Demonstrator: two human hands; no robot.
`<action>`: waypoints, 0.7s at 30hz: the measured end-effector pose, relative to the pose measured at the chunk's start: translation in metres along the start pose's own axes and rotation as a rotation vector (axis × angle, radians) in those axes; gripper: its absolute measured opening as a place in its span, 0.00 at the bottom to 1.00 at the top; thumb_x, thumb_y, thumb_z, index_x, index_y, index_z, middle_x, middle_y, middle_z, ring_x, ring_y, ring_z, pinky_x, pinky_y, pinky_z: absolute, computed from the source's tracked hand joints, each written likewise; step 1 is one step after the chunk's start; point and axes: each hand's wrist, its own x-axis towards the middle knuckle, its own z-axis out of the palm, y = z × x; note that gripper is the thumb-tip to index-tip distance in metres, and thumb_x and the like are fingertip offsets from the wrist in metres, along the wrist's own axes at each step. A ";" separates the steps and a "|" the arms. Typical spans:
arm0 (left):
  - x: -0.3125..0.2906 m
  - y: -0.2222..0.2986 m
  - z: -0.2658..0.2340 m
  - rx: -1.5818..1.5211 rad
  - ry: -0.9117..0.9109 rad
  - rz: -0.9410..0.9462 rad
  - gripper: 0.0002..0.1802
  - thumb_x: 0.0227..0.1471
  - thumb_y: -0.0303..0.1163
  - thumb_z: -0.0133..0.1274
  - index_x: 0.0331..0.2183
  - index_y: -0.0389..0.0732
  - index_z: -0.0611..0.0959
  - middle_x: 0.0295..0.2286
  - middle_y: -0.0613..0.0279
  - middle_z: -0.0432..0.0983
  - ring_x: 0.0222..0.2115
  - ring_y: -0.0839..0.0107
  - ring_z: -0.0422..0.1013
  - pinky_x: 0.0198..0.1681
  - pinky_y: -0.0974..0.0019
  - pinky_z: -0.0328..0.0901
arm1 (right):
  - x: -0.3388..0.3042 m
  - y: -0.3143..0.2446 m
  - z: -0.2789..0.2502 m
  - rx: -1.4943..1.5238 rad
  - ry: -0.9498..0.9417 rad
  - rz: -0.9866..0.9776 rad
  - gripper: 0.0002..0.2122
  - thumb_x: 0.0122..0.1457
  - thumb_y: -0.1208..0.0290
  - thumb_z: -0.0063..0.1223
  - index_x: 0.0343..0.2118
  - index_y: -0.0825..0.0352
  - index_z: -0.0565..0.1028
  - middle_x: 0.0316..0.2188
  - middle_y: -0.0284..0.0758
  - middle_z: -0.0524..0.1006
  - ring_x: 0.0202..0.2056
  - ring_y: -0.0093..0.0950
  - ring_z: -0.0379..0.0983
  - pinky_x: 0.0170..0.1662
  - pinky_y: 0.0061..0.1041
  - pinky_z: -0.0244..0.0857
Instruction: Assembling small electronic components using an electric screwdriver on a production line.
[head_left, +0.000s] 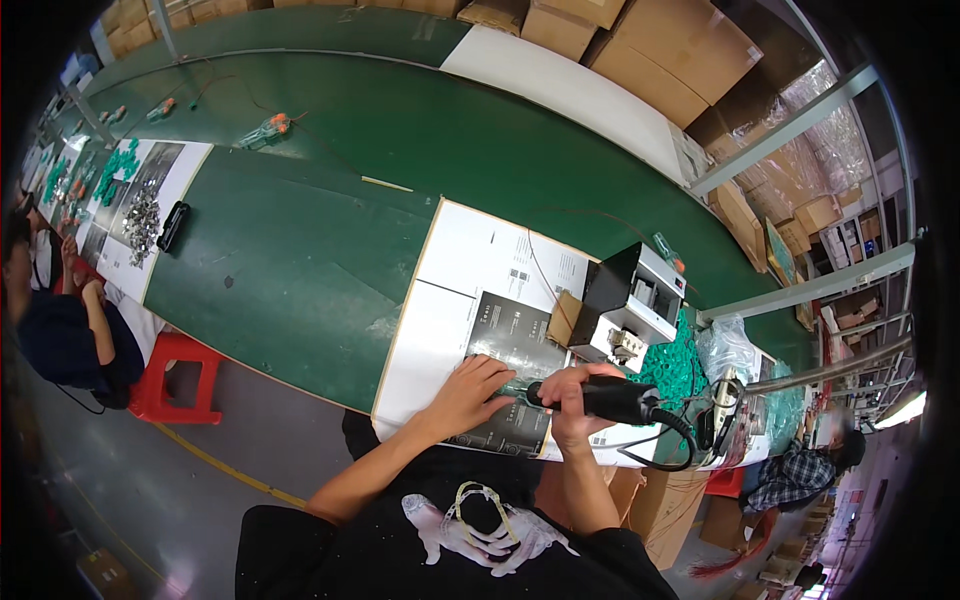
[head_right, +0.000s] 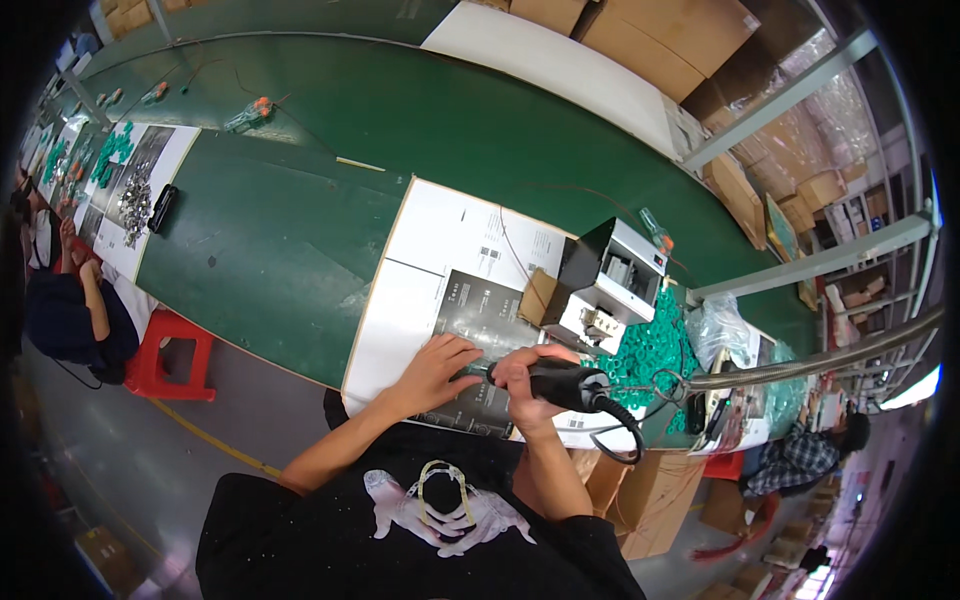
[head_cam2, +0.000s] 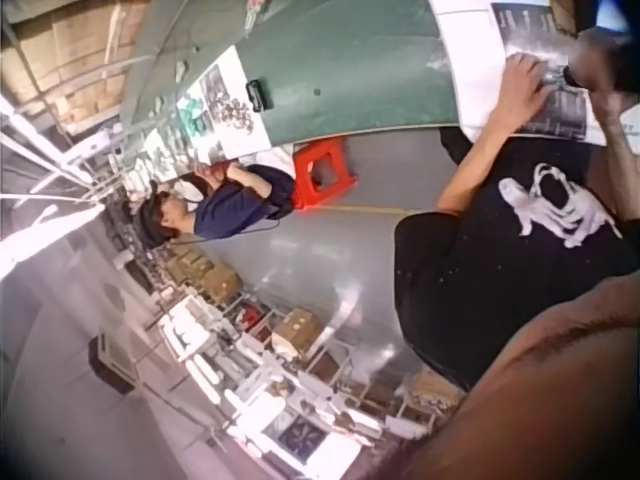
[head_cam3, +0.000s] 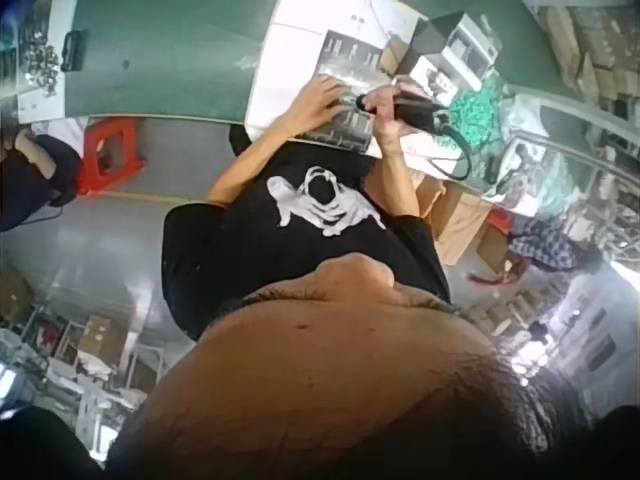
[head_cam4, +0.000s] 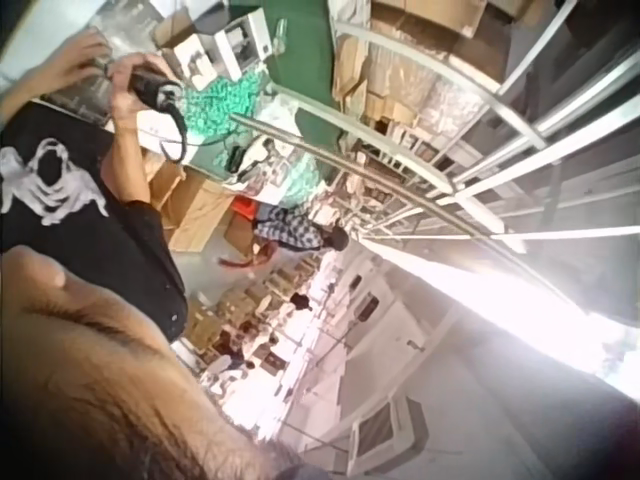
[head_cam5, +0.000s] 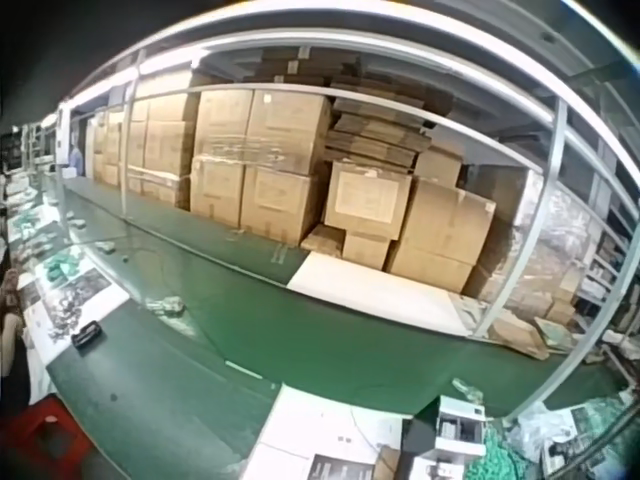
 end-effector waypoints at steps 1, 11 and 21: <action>0.000 0.000 0.001 -0.009 -0.004 -0.002 0.23 0.51 0.35 0.63 0.47 0.36 0.80 0.42 0.58 0.74 0.45 0.58 0.69 0.50 0.58 0.63 | 0.001 -0.001 0.003 -0.004 0.022 0.009 0.18 0.63 0.74 0.59 0.50 0.64 0.62 0.19 0.34 0.69 0.18 0.26 0.67 0.23 0.30 0.69; 0.001 -0.001 -0.001 -0.075 0.021 -0.004 0.22 0.49 0.36 0.65 0.44 0.37 0.82 0.40 0.58 0.75 0.43 0.58 0.69 0.48 0.58 0.65 | -0.002 0.006 0.003 0.083 -0.004 0.110 0.18 0.63 0.79 0.56 0.51 0.65 0.60 0.21 0.36 0.71 0.20 0.28 0.70 0.27 0.31 0.71; 0.000 -0.005 0.003 -0.102 0.068 0.005 0.14 0.49 0.34 0.64 0.38 0.39 0.86 0.38 0.60 0.76 0.41 0.60 0.70 0.46 0.60 0.66 | 0.000 0.009 0.002 0.096 -0.001 0.106 0.18 0.63 0.79 0.56 0.51 0.65 0.60 0.20 0.36 0.71 0.20 0.27 0.70 0.27 0.32 0.72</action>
